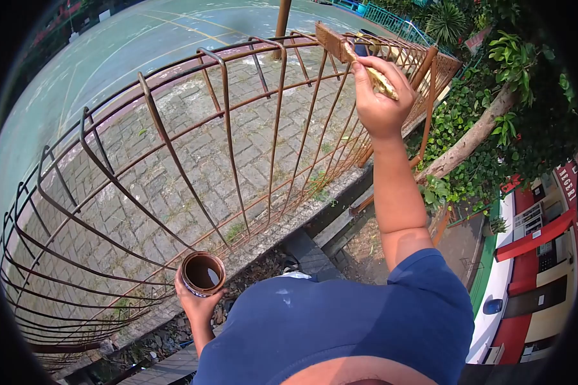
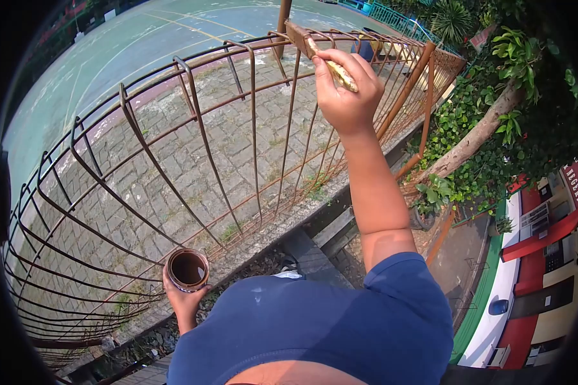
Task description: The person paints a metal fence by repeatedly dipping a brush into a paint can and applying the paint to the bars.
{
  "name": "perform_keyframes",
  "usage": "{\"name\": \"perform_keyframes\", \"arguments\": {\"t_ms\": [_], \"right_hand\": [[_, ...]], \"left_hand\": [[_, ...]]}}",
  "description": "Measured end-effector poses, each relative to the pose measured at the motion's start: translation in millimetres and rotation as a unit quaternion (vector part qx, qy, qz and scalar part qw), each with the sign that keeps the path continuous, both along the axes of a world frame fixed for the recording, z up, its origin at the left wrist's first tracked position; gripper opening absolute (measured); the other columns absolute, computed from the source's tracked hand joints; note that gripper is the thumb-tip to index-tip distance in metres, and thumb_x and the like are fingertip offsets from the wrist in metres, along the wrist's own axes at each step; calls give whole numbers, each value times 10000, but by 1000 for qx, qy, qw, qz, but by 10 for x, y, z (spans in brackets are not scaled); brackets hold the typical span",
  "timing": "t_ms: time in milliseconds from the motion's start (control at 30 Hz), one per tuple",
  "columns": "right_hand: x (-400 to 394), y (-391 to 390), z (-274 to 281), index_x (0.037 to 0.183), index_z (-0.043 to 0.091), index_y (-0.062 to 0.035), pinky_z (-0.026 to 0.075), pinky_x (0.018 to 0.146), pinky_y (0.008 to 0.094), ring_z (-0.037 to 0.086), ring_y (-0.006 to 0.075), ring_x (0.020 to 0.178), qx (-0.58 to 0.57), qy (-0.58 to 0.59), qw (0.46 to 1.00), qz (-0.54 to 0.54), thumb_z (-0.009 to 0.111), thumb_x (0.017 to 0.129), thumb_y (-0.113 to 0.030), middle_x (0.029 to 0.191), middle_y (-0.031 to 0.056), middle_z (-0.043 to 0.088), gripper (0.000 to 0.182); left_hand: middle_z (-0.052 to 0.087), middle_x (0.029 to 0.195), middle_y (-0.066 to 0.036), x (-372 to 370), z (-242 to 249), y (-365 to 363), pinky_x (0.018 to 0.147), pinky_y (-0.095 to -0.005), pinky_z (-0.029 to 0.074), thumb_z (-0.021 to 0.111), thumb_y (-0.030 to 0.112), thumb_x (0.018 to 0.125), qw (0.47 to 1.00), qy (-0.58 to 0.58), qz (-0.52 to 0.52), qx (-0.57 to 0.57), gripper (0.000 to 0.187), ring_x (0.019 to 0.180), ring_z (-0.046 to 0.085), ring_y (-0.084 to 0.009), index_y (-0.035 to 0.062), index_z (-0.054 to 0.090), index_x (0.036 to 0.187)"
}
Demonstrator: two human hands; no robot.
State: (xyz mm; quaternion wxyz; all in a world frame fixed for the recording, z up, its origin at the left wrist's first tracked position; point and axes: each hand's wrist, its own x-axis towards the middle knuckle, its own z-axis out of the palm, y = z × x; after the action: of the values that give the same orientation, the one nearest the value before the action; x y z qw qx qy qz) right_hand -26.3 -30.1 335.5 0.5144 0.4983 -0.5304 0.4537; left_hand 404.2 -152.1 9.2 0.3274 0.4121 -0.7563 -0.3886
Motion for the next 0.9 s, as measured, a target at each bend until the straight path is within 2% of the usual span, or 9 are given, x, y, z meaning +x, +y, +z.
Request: {"name": "perform_keyframes", "arguments": {"t_ms": [100, 167, 233, 400, 500, 633, 700, 833, 900], "right_hand": [[117, -20, -223, 904, 733, -42, 540, 665, 303, 703, 249, 734, 104, -12, 994, -9, 779, 786, 21, 824, 103, 713, 141], [225, 53, -258, 919, 728, -29, 540, 666, 303, 714, 217, 747, 65, -89, 993, 30, 785, 794, 17, 828, 93, 713, 145], [340, 102, -337, 994, 702, 42, 580, 711, 275, 708, 148, 848, -28, -275, 941, 196, 721, 915, 17, 904, 87, 720, 85], [690, -103, -363, 992, 702, 43, 578, 709, 267, 712, 158, 827, -112, -320, 870, 358, 713, 915, 30, 900, 87, 725, 80], [500, -328, -388, 956, 714, 16, 556, 668, 282, 707, 164, 770, -13, -169, 975, 146, 750, 867, 32, 859, 78, 728, 97], [635, -398, -256, 924, 728, -37, 536, 631, 312, 692, 211, 709, -30, -77, 993, 85, 777, 806, 34, 833, 92, 723, 147], [805, -426, -384, 959, 729, -46, 550, 650, 291, 711, 204, 728, 67, 14, 996, 55, 783, 785, 51, 827, 82, 714, 206], [887, -431, -373, 970, 713, -7, 551, 665, 277, 722, 220, 750, -65, -241, 917, 312, 757, 813, 80, 824, 96, 704, 184], [733, -437, -357, 974, 713, 1, 557, 674, 269, 721, 228, 749, -78, -187, 953, 225, 752, 823, 86, 841, 97, 703, 178]], "left_hand": [[545, 1363, -185, 0, 33, 33, 1103, -447, 444, 1026, 250, 390, 1000, -18, 16, 7, 1266, 1271, 557, -349, 8, 406, 1467], [538, 1372, -183, 7, 49, 44, 1109, -446, 438, 1024, 246, 392, 1000, -10, 12, 9, 1264, 1280, 547, -350, 9, 404, 1468], [534, 1379, -180, 14, 22, 53, 1117, -446, 431, 1022, 243, 394, 1000, 3, 9, 21, 1262, 1291, 537, -351, 10, 403, 1470], [532, 1390, -177, 34, 5, 64, 1132, -446, 411, 1020, 242, 394, 999, 3, -2, 48, 1264, 1312, 517, -349, 13, 401, 1471], [530, 1393, -181, 27, -74, 32, 1127, -449, 415, 1022, 255, 390, 999, 18, -19, 28, 1271, 1313, 518, -350, 13, 399, 1471], [531, 1390, -184, 8, -9, 41, 1124, -452, 419, 1033, 304, 383, 999, 28, -8, 42, 1291, 1312, 519, -353, 9, 399, 1468], [531, 1389, -186, 17, -8, 57, 1120, -455, 423, 1038, 331, 381, 997, 47, -7, 54, 1299, 1307, 526, -356, 8, 401, 1465], [526, 1400, -192, 69, -78, 9, 1112, -462, 431, 1041, 355, 387, 999, 18, -3, 36, 1301, 1297, 538, -361, 12, 402, 1467], [525, 1405, -194, 93, -31, 15, 1111, -467, 432, 1042, 359, 388, 998, 24, -7, 55, 1306, 1297, 539, -363, 19, 400, 1473]]}}
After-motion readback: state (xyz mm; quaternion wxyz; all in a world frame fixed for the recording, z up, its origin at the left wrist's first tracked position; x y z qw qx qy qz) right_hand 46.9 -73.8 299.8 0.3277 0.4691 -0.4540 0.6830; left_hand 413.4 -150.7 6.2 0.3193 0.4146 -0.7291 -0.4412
